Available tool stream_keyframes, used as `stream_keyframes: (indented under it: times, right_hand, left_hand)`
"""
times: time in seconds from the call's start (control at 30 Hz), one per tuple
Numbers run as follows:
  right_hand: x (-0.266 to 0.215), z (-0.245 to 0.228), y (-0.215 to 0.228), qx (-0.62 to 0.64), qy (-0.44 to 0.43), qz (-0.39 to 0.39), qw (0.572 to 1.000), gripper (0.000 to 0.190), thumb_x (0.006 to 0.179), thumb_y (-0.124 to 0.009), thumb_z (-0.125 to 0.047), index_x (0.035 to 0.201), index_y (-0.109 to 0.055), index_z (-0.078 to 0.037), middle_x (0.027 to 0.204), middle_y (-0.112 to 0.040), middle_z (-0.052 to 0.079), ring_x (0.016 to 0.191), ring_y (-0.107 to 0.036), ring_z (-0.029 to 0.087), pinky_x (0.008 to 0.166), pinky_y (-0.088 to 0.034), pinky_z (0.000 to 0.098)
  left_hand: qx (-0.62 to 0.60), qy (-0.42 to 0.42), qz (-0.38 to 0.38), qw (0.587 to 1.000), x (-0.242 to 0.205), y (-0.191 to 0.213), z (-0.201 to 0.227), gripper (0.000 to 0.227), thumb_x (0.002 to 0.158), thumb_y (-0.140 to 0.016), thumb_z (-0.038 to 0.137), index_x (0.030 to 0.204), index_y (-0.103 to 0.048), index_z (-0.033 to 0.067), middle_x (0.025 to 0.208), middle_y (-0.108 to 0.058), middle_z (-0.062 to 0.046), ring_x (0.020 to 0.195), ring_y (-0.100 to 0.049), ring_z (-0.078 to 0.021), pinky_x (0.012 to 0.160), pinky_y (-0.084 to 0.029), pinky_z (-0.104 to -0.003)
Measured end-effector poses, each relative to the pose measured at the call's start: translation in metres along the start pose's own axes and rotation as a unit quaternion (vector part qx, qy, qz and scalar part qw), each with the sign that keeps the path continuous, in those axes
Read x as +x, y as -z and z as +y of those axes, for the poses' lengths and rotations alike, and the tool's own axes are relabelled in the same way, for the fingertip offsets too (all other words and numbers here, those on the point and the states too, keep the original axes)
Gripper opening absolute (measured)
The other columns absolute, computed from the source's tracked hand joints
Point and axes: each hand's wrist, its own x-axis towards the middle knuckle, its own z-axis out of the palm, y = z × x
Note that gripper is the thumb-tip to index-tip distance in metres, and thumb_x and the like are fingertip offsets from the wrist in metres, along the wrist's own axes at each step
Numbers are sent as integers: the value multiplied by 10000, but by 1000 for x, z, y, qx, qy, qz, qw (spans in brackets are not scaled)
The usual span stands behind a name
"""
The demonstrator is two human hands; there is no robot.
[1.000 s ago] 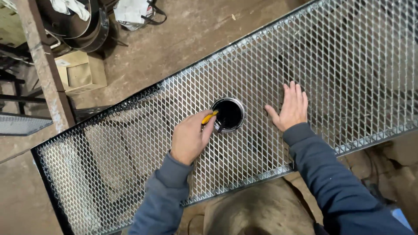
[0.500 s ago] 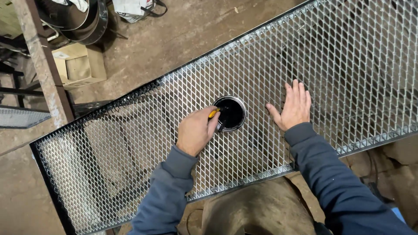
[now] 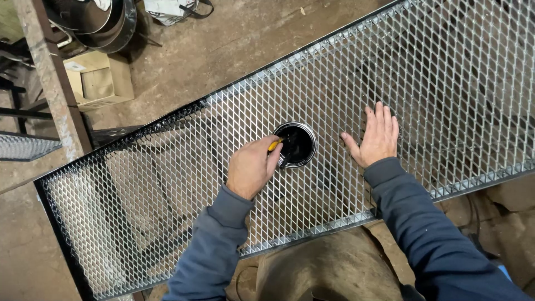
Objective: Painting the edge of a metal mesh grate with black paint using a small brush.
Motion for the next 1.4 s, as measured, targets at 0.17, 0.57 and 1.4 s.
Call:
stream_keyframes:
  times: [0.17, 0.57, 1.4]
  right_hand:
    - [-1, 3, -2, 0, 8, 3, 1000, 882, 987, -663, -554, 1569, -421, 63, 1655, -346, 327, 1553, -294, 459, 1263, -198, 593]
    - [-2, -2, 0, 4, 13, 8, 1000, 863, 973, -719, -511, 1575, -448, 45, 1660, -373, 330, 1560, -317, 465, 1268, -212, 603]
    - [-3, -3, -3, -18, -5, -5, 1000, 860, 982, -741, -494, 1590, -453, 41, 1681, -383, 324, 1596, -317, 453, 1300, -213, 608]
  left_hand:
    - [-36, 19, 68, 997, -17, 5, 7, 177, 948, -702, 190, 1057, -713, 51, 891, -749, -149, 783, -738, -300, 694, -589, -388]
    - [-706, 303, 287, 572, -126, -64, -85, 318, 1103, -521, 245, 1212, -565, -51, 922, -670, -121, 815, -689, -188, 731, -590, -294]
    - [-132, 197, 317, 918, -7, -14, -218, 154, 1000, -734, 110, 1088, -743, -16, 947, -778, -122, 835, -743, -132, 737, -607, -277]
